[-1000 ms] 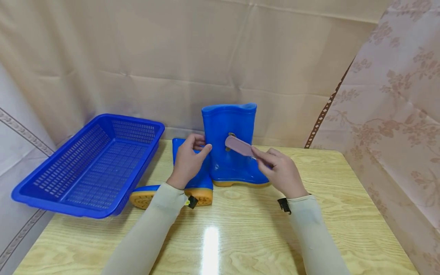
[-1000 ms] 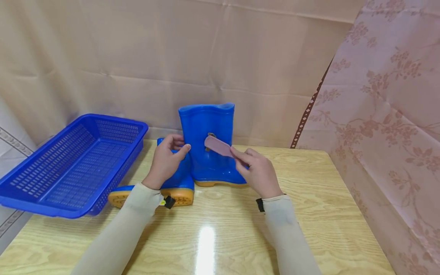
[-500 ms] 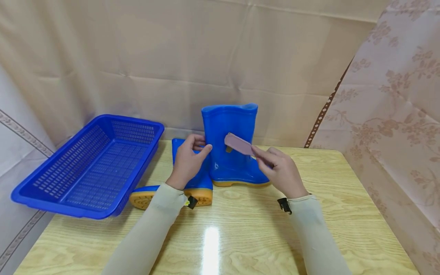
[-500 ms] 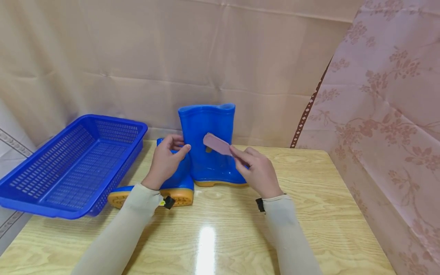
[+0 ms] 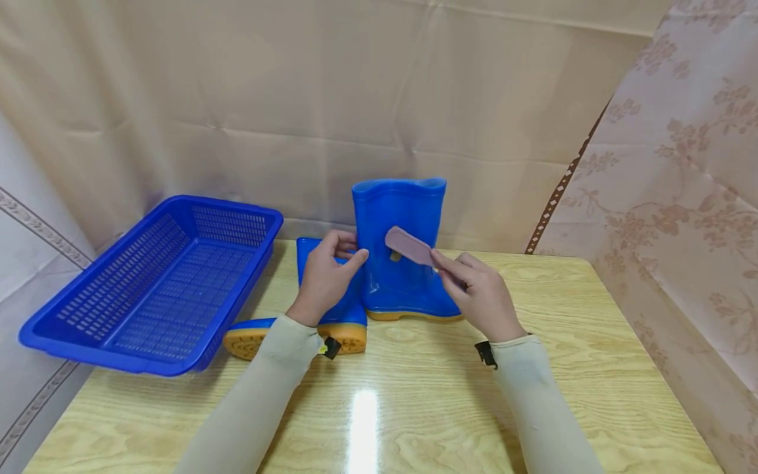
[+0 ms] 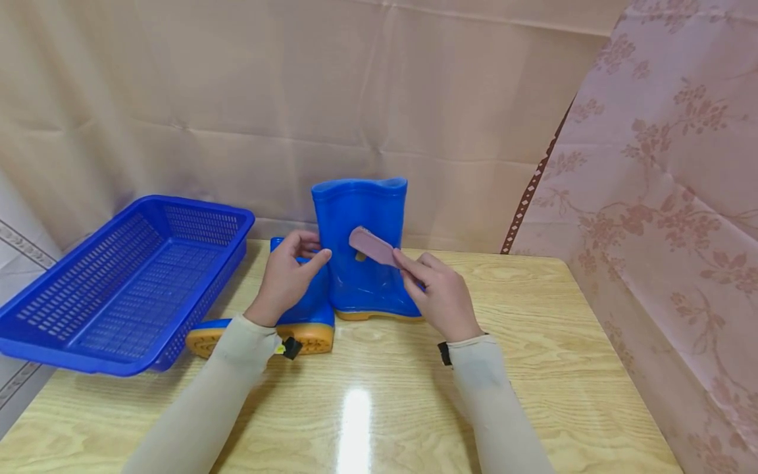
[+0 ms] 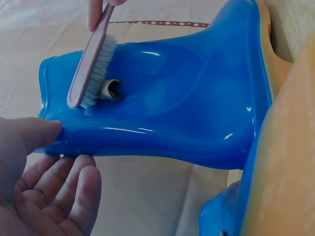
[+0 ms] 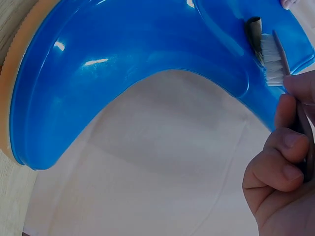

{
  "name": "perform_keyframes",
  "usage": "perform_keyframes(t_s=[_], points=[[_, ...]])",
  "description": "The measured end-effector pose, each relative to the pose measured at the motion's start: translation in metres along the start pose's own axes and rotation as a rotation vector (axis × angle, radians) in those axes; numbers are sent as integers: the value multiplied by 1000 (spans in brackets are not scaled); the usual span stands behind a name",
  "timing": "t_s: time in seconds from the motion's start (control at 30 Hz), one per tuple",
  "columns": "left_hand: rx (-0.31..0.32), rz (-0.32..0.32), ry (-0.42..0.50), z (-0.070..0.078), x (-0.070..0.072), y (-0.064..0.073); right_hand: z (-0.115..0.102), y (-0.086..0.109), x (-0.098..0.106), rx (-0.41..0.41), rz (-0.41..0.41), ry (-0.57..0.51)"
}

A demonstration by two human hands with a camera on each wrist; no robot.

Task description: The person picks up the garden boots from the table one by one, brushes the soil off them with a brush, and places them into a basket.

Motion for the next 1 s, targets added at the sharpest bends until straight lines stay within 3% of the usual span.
perform_keyframes(t_s=[0.67,1.0], points=[[17,5,-16,-3,0,-3,8,-1,5,-103,-83,-19],[25,-10,-9,-2,-1,-1,3,-1,4,-30,-18,-46]])
Point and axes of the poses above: each hand's wrist, its own y-axis away from the middle knuckle, its own x-axis out of the back of the hand, z = x × y, the point moved 4 cm from there along -y, towards the middle knuckle, and after that the axes turned 1 degree about -y, right-handed, at the moved point
